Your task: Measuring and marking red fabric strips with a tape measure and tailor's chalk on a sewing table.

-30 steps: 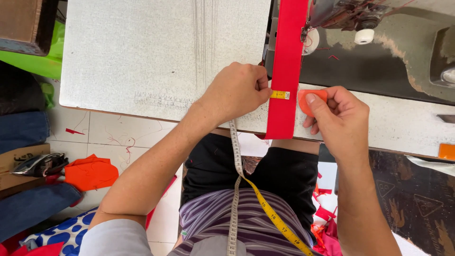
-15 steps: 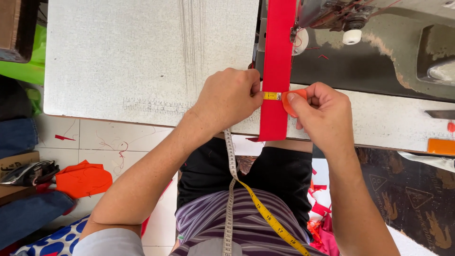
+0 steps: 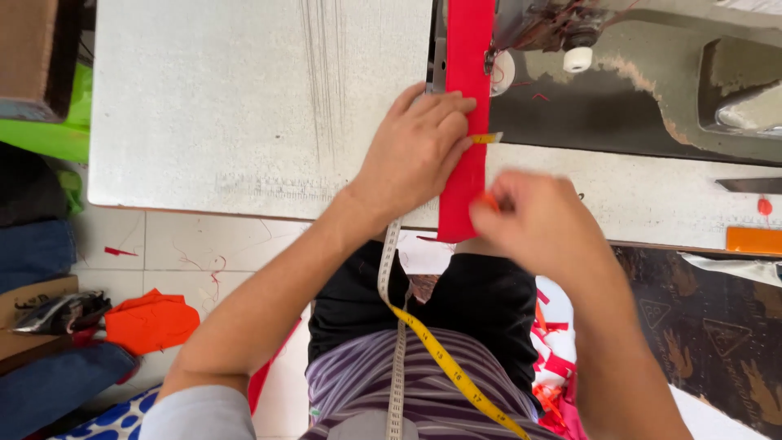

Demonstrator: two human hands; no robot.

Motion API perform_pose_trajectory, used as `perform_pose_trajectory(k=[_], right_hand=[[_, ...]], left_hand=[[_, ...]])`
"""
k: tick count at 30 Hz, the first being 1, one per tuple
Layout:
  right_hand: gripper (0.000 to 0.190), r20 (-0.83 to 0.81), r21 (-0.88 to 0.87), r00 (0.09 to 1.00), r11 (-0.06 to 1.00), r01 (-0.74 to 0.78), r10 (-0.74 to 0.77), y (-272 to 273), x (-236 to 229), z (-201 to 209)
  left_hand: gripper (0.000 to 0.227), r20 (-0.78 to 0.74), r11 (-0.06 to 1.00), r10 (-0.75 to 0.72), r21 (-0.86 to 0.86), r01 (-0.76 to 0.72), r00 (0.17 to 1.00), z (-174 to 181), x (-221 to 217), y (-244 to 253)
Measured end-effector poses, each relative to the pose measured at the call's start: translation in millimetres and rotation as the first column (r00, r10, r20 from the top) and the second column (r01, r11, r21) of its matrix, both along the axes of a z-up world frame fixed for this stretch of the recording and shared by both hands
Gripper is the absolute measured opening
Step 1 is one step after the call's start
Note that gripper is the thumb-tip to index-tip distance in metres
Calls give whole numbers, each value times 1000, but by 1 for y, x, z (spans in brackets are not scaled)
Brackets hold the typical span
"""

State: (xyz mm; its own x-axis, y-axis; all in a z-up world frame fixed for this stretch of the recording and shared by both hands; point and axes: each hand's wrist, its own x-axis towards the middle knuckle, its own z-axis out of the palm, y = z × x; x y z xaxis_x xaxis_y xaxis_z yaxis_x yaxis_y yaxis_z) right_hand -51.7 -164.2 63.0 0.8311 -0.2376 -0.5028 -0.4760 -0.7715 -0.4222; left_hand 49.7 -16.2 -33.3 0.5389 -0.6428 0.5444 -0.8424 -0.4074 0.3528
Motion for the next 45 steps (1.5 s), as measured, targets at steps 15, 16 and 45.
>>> perform_pose_trajectory(k=[15, 16, 45], right_hand=[[12, 595, 239, 800, 936, -257, 68, -8, -44, -35], [12, 593, 240, 802, 935, -260, 71, -8, -51, -38], [12, 363, 597, 797, 777, 199, -483, -31, -21, -46]], left_hand=[[11, -546, 973, -161, -229, 38, 822, 58, -137, 61], [11, -548, 973, -157, -228, 34, 821, 63, -125, 63], [25, -711, 954, 215, 300, 13, 669, 40, 16, 18]])
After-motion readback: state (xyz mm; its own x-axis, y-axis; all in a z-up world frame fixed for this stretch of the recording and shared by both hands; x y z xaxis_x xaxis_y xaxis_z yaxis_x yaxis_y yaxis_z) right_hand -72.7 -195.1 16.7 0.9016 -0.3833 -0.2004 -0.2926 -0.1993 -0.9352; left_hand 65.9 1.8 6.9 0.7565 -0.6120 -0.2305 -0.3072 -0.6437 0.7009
